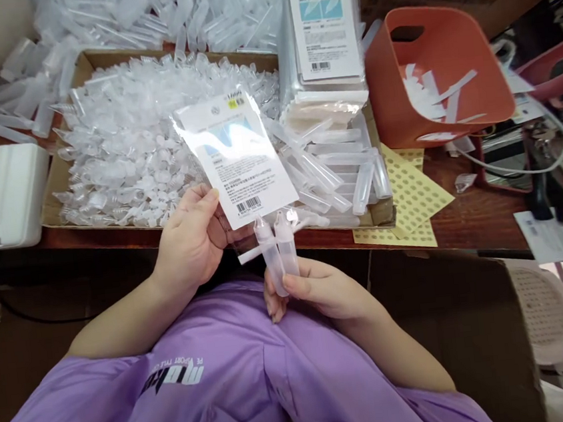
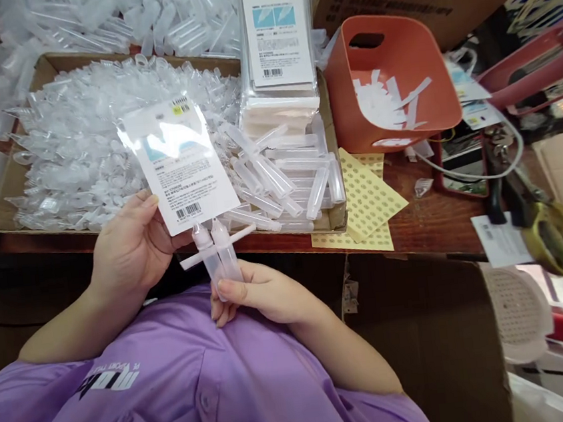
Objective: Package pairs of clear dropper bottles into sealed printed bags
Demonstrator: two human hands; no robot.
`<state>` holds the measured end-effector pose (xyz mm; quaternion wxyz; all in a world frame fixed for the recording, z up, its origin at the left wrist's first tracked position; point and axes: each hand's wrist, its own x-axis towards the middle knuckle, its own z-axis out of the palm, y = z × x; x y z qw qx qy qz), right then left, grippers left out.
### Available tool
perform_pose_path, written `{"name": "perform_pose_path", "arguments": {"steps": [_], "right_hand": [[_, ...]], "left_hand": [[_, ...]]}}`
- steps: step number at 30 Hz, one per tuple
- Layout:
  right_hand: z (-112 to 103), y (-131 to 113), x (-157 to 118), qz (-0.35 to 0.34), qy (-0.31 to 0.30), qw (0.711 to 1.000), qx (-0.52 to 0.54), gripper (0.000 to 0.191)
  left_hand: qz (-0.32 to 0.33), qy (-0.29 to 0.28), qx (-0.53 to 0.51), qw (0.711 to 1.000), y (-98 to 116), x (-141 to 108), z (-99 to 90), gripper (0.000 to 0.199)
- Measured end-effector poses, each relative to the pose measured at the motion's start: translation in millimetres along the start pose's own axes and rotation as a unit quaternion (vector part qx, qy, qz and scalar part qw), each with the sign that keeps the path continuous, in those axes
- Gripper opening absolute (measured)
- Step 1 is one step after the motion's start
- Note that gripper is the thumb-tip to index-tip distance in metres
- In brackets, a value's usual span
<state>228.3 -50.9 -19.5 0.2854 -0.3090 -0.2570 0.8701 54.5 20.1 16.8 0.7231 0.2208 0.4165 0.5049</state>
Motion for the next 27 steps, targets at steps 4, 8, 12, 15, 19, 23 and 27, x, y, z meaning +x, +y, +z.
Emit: {"name": "perform_pose_path", "arguments": {"steps": [4,8,12,15,19,23,27], "right_hand": [[-0.4,3.2,2.1,0.014,0.0,1.0,0.003,0.036],[0.8,3.2,1.3,0.022,0.003,1.0,0.007,0.035],[1.2,3.9,1.2,0.026,0.007,1.0,0.011,0.035],[1.2,4.6,1.6,0.028,0.01,0.999,0.012,0.036],[2.2,4.1,3.0,0.031,0.013,0.999,0.012,0.035],[3.0,3.4,5.5,0.038,0.006,0.999,0.017,0.035],[3.2,4.1,8.4,0.046,-0.009,0.999,0.027,0.038]], "left_hand": [[-0.018,-0.042,-0.008,0.999,4.7,-2.6,-4.5,0.019],[-0.038,-0.059,-0.016,0.997,9.6,-4.9,-6.3,0.024],[-0.043,-0.053,-0.017,0.998,12.3,-5.9,-6.7,0.025],[-0.038,-0.045,-0.024,0.998,12.7,-5.7,-7.6,0.026],[-0.036,-0.047,-0.015,0.998,10.6,-7.4,-9.8,0.021],[-0.049,-0.056,-0.009,0.997,7.4,-9.5,-11.5,0.023],[-0.052,-0.066,-0.02,0.996,6.6,-8.2,-11.7,0.022]]}}
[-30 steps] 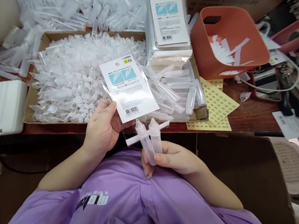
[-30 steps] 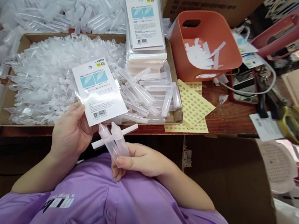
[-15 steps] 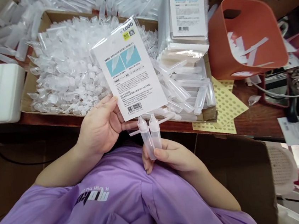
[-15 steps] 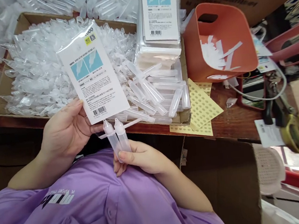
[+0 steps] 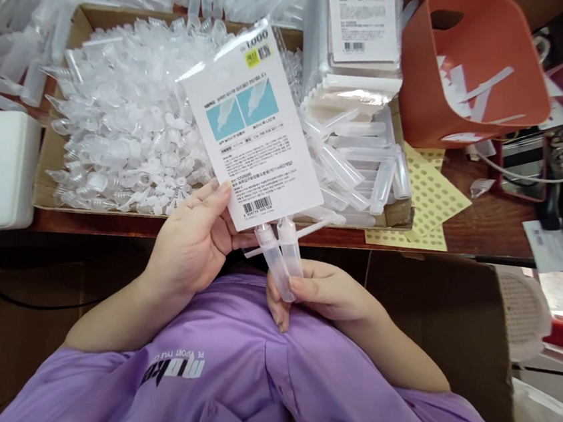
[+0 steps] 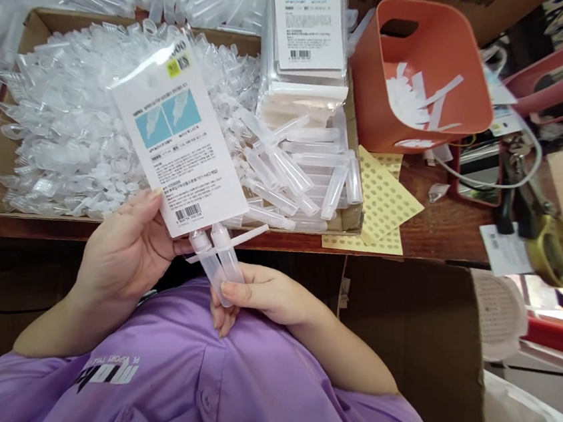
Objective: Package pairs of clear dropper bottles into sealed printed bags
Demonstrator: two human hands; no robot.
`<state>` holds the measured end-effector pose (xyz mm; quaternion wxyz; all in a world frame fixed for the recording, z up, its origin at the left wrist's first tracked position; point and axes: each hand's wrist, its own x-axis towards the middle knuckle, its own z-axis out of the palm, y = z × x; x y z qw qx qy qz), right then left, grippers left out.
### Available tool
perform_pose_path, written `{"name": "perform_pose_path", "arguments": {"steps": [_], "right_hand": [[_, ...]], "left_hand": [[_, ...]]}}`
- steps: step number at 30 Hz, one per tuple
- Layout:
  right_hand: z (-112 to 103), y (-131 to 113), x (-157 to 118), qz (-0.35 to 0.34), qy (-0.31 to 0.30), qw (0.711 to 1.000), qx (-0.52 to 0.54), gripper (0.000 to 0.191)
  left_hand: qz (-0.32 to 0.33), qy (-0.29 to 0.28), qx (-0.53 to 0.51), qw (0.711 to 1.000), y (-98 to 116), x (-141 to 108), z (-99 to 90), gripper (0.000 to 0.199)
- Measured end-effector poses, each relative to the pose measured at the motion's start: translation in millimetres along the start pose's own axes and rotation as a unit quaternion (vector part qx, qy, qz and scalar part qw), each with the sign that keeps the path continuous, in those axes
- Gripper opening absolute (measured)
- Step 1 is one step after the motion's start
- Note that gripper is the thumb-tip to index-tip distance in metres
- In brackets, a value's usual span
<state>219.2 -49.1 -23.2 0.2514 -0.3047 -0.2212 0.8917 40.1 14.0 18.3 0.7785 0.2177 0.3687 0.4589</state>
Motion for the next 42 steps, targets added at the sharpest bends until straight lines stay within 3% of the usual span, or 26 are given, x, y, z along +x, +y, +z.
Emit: {"name": "perform_pose_path", "arguments": {"steps": [9,16,22,25,27,28,30,32,33,34,35,38,42], "right_hand": [[6.1,-8.5,-1.7,-0.013,0.005,1.0,0.005,0.038],[12.9,-22.4,4.7,0.039,0.104,0.994,-0.003,0.046],[15.9,-32.7,8.4,0.068,0.127,0.989,-0.031,0.043],[17.6,-37.1,-4.3,0.043,0.111,0.986,-0.117,0.062],[17.7,-37.8,-19.4,0.016,0.133,0.959,-0.25,0.081],[17.0,-37.5,-27.8,-0.005,0.16,0.929,-0.333,0.086],[13.9,-36.3,-43.0,-0.089,0.227,0.835,-0.493,0.086],[9.1,-35.5,-51.8,-0.225,0.283,0.718,-0.595,0.088],[6.7,-35.7,-53.0,-0.28,0.295,0.673,-0.618,0.094],[4.8,-36.4,-52.1,-0.311,0.294,0.646,-0.632,0.101],[3.5,-37.7,-49.5,-0.319,0.281,0.638,-0.642,0.108],[4.6,-43.6,-36.9,-0.28,0.22,0.666,-0.656,0.113],[10.3,-49.3,-24.6,-0.293,0.216,0.634,-0.682,0.095]], "left_hand": [[0.001,-0.023,0.001,1.0,-3.5,-2.9,-5.1,0.022],[-0.013,-0.06,0.072,0.996,-7.2,-10.1,-5.5,0.02],[-0.022,-0.065,0.12,0.99,-2.5,-10.6,0.0,0.026],[-0.034,-0.062,0.102,0.992,2.1,-9.7,-0.1,0.031],[-0.046,-0.059,0.089,0.993,5.9,-9.0,-0.4,0.033],[-0.051,-0.052,0.085,0.994,7.9,-8.8,-0.2,0.033],[-0.061,-0.032,0.082,0.994,11.8,-8.6,1.3,0.034],[-0.076,-0.016,0.089,0.993,14.8,-8.9,3.9,0.033],[-0.087,-0.014,0.096,0.992,15.7,-9.2,5.3,0.032],[-0.095,-0.013,0.1,0.99,16.2,-9.4,6.7,0.031],[-0.102,-0.014,0.102,0.989,16.2,-9.7,7.8,0.03],[-0.113,-0.028,0.094,0.989,14.4,-10.1,9.7,0.027],[-0.122,-0.049,0.076,0.988,11.6,-10.1,11.3,0.028]]}}
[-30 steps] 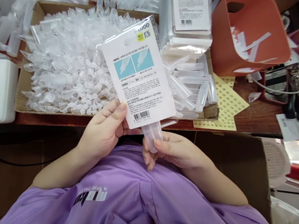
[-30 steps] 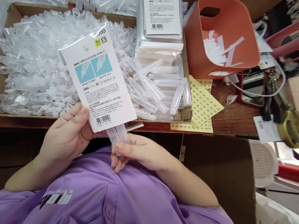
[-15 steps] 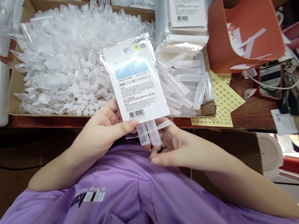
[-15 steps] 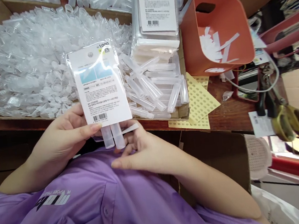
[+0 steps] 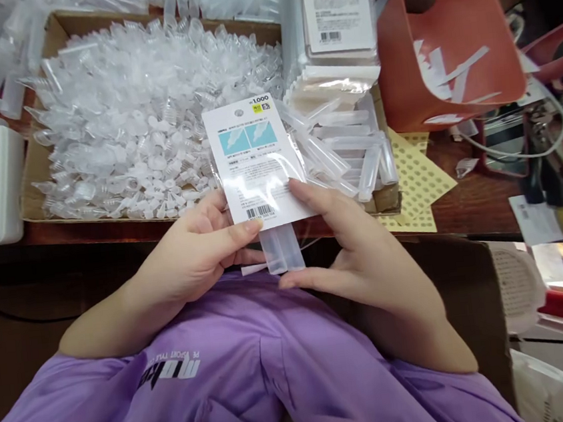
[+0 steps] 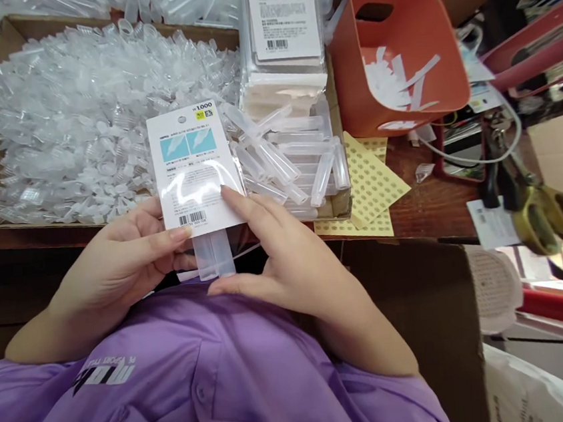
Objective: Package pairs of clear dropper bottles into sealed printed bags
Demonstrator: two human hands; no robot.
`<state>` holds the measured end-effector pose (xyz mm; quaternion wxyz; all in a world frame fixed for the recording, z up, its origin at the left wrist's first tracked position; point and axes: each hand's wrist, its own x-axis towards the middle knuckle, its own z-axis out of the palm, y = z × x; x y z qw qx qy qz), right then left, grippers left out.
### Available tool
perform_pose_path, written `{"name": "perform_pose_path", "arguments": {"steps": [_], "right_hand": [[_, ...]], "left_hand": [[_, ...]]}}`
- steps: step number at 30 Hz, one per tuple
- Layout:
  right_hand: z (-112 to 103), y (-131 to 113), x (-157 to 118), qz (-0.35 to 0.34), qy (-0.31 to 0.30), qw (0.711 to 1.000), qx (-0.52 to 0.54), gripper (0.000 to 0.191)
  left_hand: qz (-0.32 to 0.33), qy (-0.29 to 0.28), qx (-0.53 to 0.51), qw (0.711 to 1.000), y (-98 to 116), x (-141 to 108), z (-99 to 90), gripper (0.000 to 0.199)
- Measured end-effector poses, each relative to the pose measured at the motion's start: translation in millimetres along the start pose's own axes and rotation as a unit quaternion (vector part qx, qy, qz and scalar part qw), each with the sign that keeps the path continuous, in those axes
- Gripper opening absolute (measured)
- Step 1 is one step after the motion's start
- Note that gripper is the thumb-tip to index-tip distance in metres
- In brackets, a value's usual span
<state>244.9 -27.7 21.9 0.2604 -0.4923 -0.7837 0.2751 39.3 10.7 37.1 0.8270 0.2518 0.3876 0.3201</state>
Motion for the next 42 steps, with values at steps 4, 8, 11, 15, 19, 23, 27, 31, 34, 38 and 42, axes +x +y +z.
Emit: {"name": "perform_pose_path", "arguments": {"steps": [4,8,11,15,19,23,27,31,34,38,42], "right_hand": [[1.6,-0.2,0.5,0.001,0.044,0.999,-0.022,0.083],[5.7,-1.3,-3.7,0.048,0.082,0.995,0.03,0.06],[12.7,-1.3,-6.1,0.084,0.132,0.985,0.066,0.047],[25.6,4.3,-6.9,0.058,0.196,0.979,0.028,0.038],[35.3,8.0,-3.5,0.017,0.262,0.964,-0.035,0.037],[32.4,5.2,-0.7,0.013,0.271,0.96,-0.075,0.049],[24.2,4.9,-3.9,0.007,0.191,0.981,-0.039,0.061],[30.4,11.2,-6.8,0.018,0.256,0.967,-0.007,0.06],[37.8,15.8,-6.5,0.023,0.318,0.948,0.008,0.056],[34.5,14.4,-6.6,0.03,0.285,0.957,0.048,0.056],[30.9,7.3,-5.6,0.058,0.244,0.964,0.086,0.059]], "left_hand": [[0.001,-0.024,-0.018,1.0,-1.5,0.4,2.1,0.026],[-0.001,-0.032,0.008,0.999,-4.3,-0.9,1.8,0.029],[0.009,-0.052,0.039,0.998,-7.4,-2.9,1.3,0.036],[0.037,-0.091,0.075,0.992,-12.3,-2.9,1.7,0.042],[0.059,-0.122,0.096,0.986,-20.0,0.7,1.5,0.047],[0.088,-0.14,0.094,0.982,-27.9,4.6,-0.4,0.052],[0.102,-0.139,0.085,0.981,-31.5,7.3,-1.1,0.051],[0.105,-0.143,0.12,0.977,-35.4,7.0,0.4,0.055],[0.126,-0.15,0.156,0.968,-39.2,6.8,1.8,0.053],[0.14,-0.164,0.138,0.967,-40.5,7.9,1.7,0.05],[0.164,-0.177,0.143,0.96,-43.3,9.0,-0.1,0.05]]}}
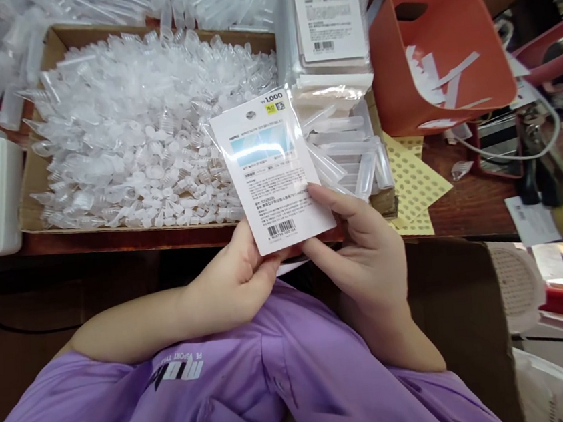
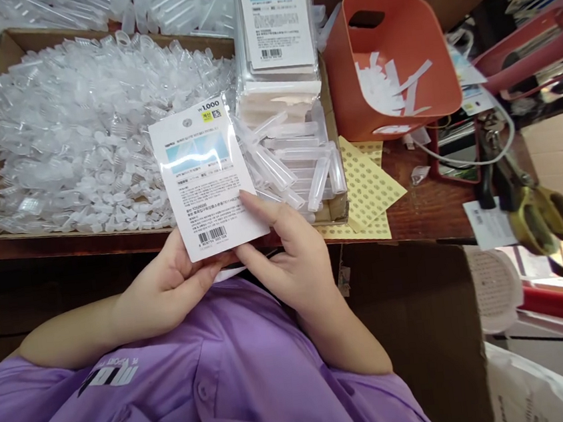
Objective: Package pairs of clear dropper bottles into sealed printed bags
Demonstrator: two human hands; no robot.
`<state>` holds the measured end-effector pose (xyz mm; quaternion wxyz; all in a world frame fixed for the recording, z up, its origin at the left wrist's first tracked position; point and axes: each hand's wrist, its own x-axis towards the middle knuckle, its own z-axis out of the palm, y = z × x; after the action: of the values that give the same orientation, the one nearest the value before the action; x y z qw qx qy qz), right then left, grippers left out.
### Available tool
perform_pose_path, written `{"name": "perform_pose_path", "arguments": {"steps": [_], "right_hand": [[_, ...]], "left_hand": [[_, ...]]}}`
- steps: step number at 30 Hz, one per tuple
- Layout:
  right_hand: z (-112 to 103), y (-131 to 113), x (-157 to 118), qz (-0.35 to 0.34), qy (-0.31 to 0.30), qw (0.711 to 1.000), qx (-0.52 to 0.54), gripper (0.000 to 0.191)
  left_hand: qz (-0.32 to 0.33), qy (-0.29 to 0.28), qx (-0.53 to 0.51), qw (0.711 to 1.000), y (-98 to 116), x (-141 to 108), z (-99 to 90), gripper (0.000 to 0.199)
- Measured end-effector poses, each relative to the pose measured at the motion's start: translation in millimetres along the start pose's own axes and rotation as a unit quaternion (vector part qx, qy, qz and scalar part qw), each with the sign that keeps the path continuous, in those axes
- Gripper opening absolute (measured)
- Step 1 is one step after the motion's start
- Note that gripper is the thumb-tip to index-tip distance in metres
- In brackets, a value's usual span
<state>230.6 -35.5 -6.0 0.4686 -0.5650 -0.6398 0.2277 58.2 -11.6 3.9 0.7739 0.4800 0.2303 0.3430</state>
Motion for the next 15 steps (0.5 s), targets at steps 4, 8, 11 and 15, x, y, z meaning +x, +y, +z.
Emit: {"name": "perform_pose_path", "arguments": {"steps": [4,8,11,15], "right_hand": [[11.7,0.8,0.7,-0.01,0.107,0.994,0.006,0.053],[19.1,7.2,2.7,-0.074,0.164,0.983,0.023,0.052],[19.3,10.6,1.4,-0.105,0.174,0.978,0.047,0.053],[20.9,15.1,-3.5,-0.123,0.173,0.975,0.064,0.054]], "left_hand": [[0.001,-0.003,0.05,0.999,-6.9,-3.3,3.3,0.053],[0.014,-0.008,0.008,1.0,-5.3,-4.8,2.9,0.054],[-0.008,0.022,-0.106,0.994,4.8,-0.4,-3.4,0.046],[-0.031,0.105,-0.189,0.976,15.1,7.6,-8.1,0.024]]}}
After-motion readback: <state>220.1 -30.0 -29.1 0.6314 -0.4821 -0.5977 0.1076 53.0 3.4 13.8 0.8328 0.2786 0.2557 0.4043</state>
